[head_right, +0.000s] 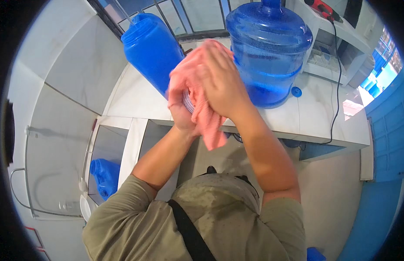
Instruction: The person scrubs the exterior of large blue plastic water containers by hand with a sponge and water, rinses them under a faucet, and wipes them down with a pink cloth. The person then places a seal over the neck of a full water jug and uses a heat gun to shrink it into place.
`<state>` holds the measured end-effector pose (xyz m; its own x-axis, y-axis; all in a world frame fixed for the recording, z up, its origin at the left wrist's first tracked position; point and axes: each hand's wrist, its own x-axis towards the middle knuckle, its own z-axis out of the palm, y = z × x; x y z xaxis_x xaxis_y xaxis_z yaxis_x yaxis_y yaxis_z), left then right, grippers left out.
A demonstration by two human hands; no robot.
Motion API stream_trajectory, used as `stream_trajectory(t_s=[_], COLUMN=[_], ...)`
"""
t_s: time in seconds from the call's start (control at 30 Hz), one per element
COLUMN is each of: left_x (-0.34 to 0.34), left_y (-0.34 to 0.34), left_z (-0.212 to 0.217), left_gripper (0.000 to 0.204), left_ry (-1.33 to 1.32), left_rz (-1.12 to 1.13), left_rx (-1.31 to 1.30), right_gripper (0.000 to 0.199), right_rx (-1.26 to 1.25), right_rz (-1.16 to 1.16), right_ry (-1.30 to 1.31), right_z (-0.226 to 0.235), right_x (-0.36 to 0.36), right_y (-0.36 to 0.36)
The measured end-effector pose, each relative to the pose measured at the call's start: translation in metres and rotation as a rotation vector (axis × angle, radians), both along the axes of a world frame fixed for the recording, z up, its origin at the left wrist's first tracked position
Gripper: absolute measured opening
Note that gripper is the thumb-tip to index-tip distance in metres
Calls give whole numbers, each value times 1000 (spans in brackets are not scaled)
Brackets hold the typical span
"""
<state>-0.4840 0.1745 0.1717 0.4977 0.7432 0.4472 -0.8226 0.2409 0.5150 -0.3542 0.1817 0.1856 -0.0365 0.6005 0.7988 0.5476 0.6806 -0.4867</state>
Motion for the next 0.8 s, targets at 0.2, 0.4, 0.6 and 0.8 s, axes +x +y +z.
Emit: stream_trajectory(t_s=[0.2, 0.4, 0.6, 0.8], left_x=[12, -16, -68, -49], left_y=[38, 82, 99, 52], left_z=[-38, -48, -90, -65], left_gripper=[72, 89, 98, 76], left_ry=[696, 1020, 1077, 411], left_rz=[650, 848, 505, -75], left_rx=[685, 1288, 859, -183], right_gripper=[59, 44, 30, 35], right_rx=[-504, -553, -813, -144], right_rz=[896, 594, 381, -11], right_ry=[1358, 1023, 857, -119], right_z=[-83, -78, -54, -56], right_x=[-33, -45, -16, -41], right_y=[-20, -39, -38, -2])
